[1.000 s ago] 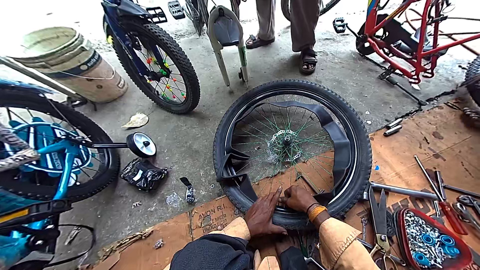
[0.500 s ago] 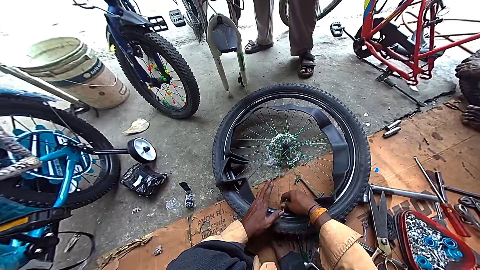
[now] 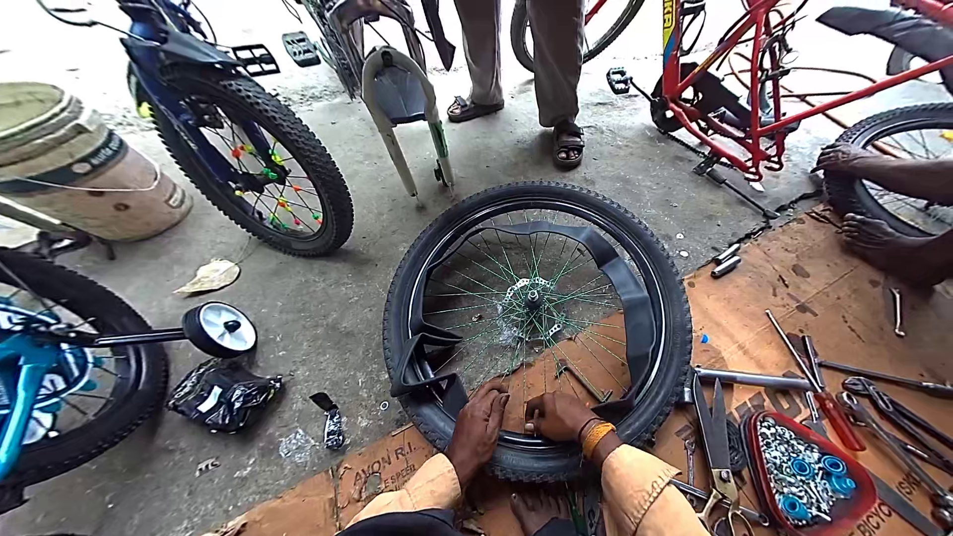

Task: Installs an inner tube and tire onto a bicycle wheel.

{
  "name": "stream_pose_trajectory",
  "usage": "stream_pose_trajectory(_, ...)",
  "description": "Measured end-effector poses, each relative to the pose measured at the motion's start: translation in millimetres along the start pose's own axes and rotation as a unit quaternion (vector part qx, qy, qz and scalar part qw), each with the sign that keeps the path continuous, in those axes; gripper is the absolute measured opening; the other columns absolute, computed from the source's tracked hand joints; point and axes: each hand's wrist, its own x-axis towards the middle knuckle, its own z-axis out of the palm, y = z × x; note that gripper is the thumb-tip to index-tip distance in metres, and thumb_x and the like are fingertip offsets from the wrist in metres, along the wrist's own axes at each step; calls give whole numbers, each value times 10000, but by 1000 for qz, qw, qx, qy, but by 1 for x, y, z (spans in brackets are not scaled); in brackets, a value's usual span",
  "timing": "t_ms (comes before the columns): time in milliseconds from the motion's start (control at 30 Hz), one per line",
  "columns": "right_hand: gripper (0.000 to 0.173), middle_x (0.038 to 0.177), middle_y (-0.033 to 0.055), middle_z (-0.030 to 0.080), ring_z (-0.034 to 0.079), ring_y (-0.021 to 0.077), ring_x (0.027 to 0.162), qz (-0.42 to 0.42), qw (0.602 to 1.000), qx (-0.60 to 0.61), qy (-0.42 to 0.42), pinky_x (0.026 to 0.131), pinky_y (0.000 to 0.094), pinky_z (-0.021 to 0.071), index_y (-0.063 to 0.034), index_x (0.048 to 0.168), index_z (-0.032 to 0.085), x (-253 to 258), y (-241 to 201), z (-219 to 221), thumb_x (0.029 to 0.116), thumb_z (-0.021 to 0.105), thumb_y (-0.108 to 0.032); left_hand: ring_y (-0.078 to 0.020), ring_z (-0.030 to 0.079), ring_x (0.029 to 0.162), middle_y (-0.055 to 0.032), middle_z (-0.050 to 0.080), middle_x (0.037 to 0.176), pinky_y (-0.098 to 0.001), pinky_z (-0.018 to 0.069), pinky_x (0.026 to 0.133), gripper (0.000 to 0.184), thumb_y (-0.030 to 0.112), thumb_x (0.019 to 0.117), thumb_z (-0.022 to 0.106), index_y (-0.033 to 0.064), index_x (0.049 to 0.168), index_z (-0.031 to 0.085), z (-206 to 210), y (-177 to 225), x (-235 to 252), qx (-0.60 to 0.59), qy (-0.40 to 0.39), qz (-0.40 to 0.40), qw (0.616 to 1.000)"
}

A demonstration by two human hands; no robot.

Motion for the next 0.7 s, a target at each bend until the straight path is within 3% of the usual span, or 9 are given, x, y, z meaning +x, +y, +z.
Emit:
stream_pose_trajectory(67,346,1094,178,708,667,371,1066,3,1000,-8,-13,896,633,498,-113,1135,717,0,-1,-1,1011,572,-402,-190,641,1180,-118,635,1312,-349,534,1006,409,284,1092,351,31,1070,672,1,3,1,13,1,-16,1000)
stream_pose_trajectory(133,496,1058,207,687,664,394,1054,49,998,-37,-9,851,639,509,-64,1033,694,-1,-8,1,998,538,-534,-182,660,1139,-118,615,1354,-345,555,978,376,269,1080,380,45,1215,649,2,2,1,11,-2,-26,1000)
stream_pose_trajectory(233,437,1089,182,702,667,376,1067,12,1000,-10,-16,896,634,503,-112,1138,704,0,-2,0,1008,553,-502,-172,690,1015,-109,596,1389,-343,585,889,366,277,1063,440,68,1308,614,3,2,2,15,-18,-36,999)
stream_pose_trajectory(300,336,1098,178,706,665,371,1068,-8,1000,-3,-20,905,629,496,-116,1155,710,0,2,-2,1018,563,-386,-168,692,976,-112,583,1409,-339,590,852,378,280,1048,472,69,1332,604,4,2,2,19,-27,-39,999)
stream_pose_trajectory(433,527,1072,199,691,665,382,1062,40,999,-29,-5,868,634,506,-83,1072,697,-3,-8,1,1005,515,-573,-147,691,912,-104,577,1415,-322,595,809,378,275,1037,496,80,1345,596,4,1,3,21,-30,-37,999)
stream_pose_trajectory(500,381,1102,163,711,671,359,1067,-10,1000,5,-12,913,625,499,-139,1185,703,-3,-1,-2,1021,553,-449,-155,694,920,-103,578,1416,-334,596,815,381,269,1033,508,83,1355,592,3,2,3,14,-30,-41,999)
stream_pose_trajectory(567,298,1096,169,708,666,362,1064,-18,1000,7,-18,910,627,493,-120,1155,712,-4,-1,-4,1016,574,-344,-155,700,936,-99,577,1417,-332,601,825,384,273,1032,519,84,1359,588,2,2,2,9,-32,-45,998)
stream_pose_trajectory(667,515,1036,209,682,665,390,1036,35,999,-41,-2,850,631,512,-48,1003,692,-1,-8,2,1001,530,-537,-145,697,939,-93,579,1415,-323,600,824,385,281,1034,517,93,1363,587,3,2,2,9,-35,-47,998)
stream_pose_trajectory(700,525,1028,202,686,668,385,1025,26,999,-37,1,849,627,512,-56,1015,695,0,-7,3,996,532,-555,-145,694,943,-89,579,1416,-324,597,827,387,287,1037,512,96,1367,586,2,1,2,9,-35,-48,998)
